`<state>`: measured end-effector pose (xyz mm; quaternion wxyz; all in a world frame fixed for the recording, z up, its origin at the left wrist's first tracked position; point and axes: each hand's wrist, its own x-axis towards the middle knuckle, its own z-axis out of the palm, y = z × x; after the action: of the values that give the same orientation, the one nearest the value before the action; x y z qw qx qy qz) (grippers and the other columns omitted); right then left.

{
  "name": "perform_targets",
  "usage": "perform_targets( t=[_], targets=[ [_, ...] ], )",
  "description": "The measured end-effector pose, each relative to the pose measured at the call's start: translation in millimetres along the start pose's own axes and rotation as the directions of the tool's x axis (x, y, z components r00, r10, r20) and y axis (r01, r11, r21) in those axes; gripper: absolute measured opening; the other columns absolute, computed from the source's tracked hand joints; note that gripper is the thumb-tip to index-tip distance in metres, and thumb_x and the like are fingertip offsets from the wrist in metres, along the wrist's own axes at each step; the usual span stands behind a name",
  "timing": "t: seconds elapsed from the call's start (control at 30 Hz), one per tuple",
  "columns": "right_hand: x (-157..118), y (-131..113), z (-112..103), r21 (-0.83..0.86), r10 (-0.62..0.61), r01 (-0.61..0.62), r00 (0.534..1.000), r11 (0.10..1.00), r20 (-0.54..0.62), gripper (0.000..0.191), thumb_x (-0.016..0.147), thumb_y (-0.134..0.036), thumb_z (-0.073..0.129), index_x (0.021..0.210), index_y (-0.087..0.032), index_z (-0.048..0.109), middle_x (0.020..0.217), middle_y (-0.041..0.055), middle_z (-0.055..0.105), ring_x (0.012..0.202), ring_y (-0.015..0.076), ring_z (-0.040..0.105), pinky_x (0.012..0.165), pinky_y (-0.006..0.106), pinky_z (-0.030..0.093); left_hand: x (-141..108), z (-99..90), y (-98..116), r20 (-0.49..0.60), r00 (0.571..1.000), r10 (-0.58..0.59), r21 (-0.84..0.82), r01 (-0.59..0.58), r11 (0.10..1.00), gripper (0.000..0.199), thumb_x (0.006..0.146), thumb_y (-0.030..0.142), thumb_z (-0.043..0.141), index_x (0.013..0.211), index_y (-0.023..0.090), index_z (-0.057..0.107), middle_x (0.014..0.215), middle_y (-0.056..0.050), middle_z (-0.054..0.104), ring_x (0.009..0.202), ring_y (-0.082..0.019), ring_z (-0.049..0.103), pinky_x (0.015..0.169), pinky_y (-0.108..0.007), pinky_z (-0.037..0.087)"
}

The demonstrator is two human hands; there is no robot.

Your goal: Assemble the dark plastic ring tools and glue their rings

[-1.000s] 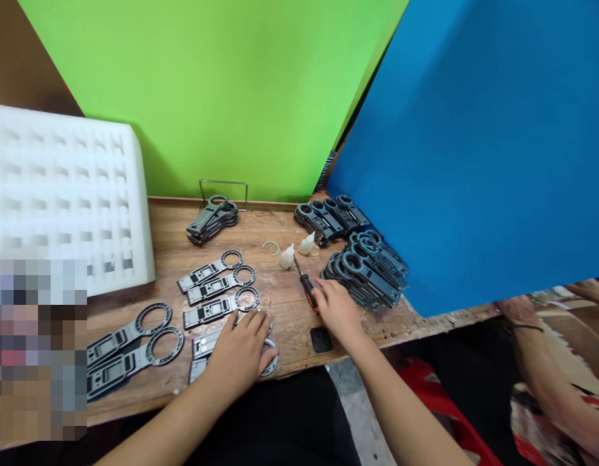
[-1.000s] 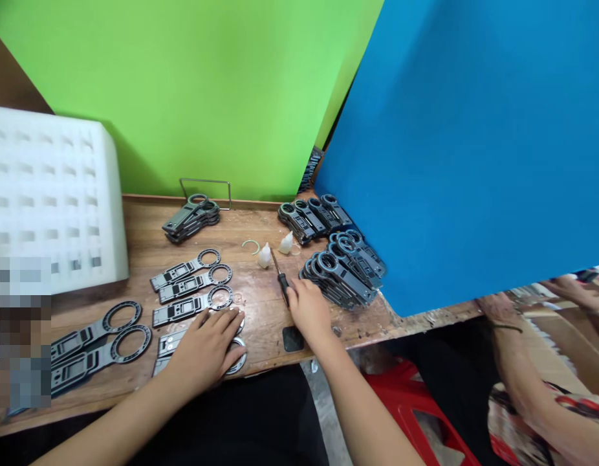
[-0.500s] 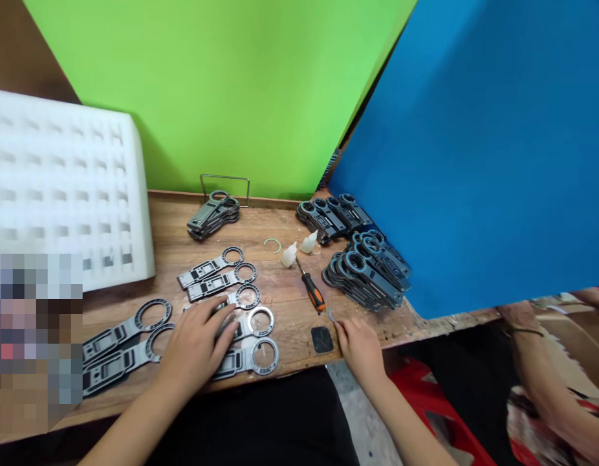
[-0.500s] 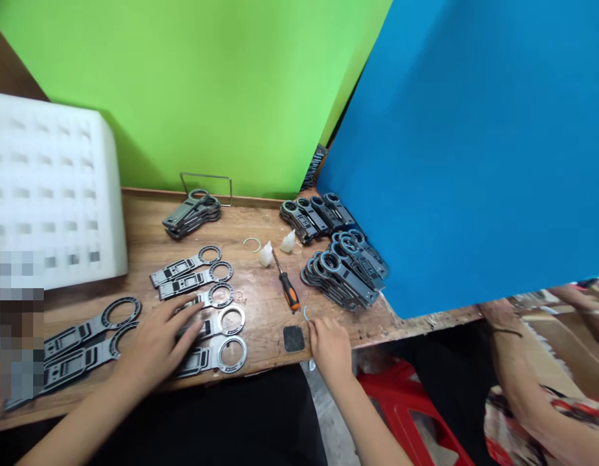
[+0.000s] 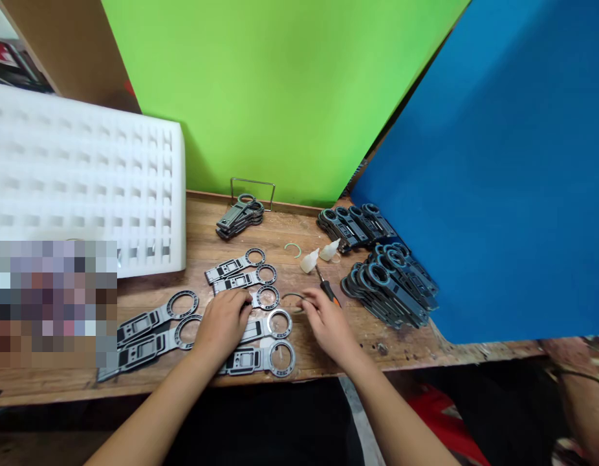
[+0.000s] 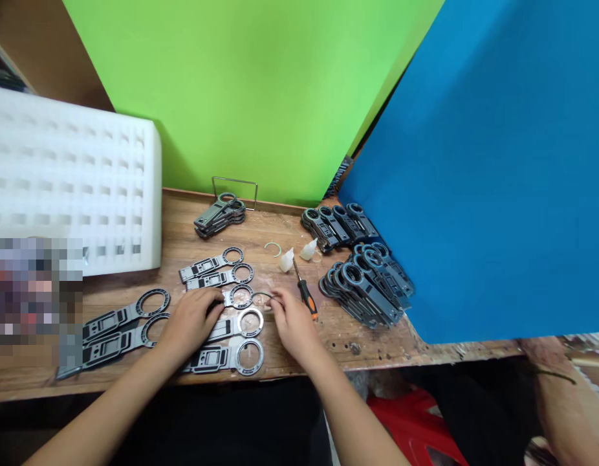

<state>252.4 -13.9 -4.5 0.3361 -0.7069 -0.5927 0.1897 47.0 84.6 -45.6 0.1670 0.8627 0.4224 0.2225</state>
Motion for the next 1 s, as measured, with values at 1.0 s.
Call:
perform_targets(
  t=[1.0],
  targets=[
    [62,5,40,-0.291,-0.265,0.31,0.947,0.905,0.183,0.032,0.087,-0.01,0.043,0.109,-0.019,0.065,0.097,0.0073,0.066,0.09,0.0169,0.059,0.083,0.028,0.045,3,-9.0,-5,0.138,0.969,0.204,0.261,-0.235,0.937,0.029,0.088,0.029,0.047,0.111,0.039,0.062,0.104,-0.005,0.063,0.093,-0.024,0.055,0.074,-0.038,0.042]
  ],
)
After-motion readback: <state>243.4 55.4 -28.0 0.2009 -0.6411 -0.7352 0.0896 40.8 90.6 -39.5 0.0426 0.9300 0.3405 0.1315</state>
